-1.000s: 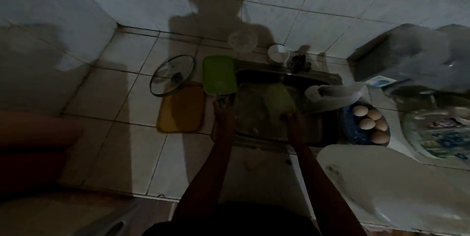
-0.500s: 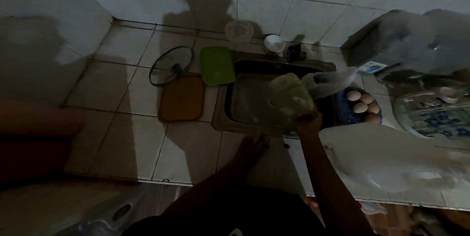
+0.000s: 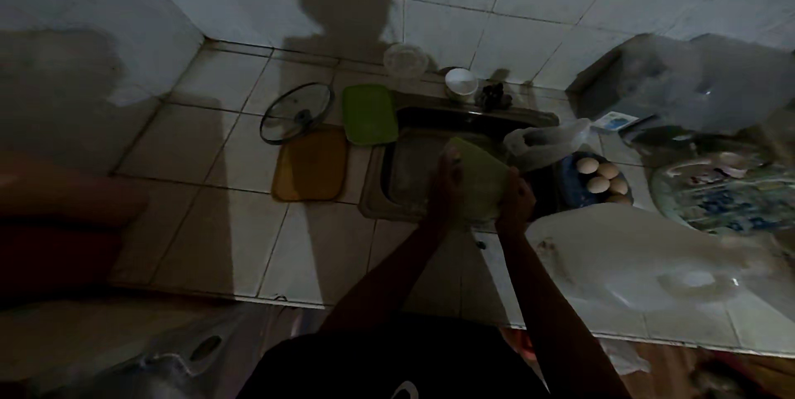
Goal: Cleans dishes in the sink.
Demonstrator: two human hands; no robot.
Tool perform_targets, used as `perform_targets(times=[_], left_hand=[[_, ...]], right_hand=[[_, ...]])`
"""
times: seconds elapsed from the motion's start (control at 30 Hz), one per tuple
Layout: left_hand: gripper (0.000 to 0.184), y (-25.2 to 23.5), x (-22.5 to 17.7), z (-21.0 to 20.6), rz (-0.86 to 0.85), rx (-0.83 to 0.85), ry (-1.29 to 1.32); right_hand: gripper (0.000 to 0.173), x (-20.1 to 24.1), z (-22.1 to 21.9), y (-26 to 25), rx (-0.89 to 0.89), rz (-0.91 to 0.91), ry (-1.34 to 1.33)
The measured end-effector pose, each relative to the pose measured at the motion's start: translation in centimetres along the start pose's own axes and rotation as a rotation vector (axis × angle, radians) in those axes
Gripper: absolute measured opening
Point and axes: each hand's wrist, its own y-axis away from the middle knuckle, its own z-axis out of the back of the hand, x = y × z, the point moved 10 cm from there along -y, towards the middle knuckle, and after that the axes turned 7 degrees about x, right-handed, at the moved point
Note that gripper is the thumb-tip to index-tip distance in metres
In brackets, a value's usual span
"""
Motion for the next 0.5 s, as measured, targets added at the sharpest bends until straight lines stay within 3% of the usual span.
perform_targets(times=[0.1, 0.23, 0.37, 0.5], left_hand=[[0.035, -3.1, -4.0, -3.0, -0.154, 0.104, -0.096], [0.038, -5.6, -0.4, -2.3, 0.090, 0.137, -0.057], [0.035, -3.6, -3.8, -4.3, 0.006, 0.167, -0.126], [0.041, -6.1, 1.0, -0.4, 0.222, 0.237, 0.045]], right_hand=[[0.042, 1.9, -0.8, 0.8, 0.025, 0.059, 0.101], [0.045, 2.1, 0.7, 0.7, -0.038, 0.048, 0.006], [0.044, 2.5, 0.9, 0.0, -0.018, 0.080, -0.009], [0.044, 1.6, 2.1, -0.5, -0.044, 0.148, -0.229]])
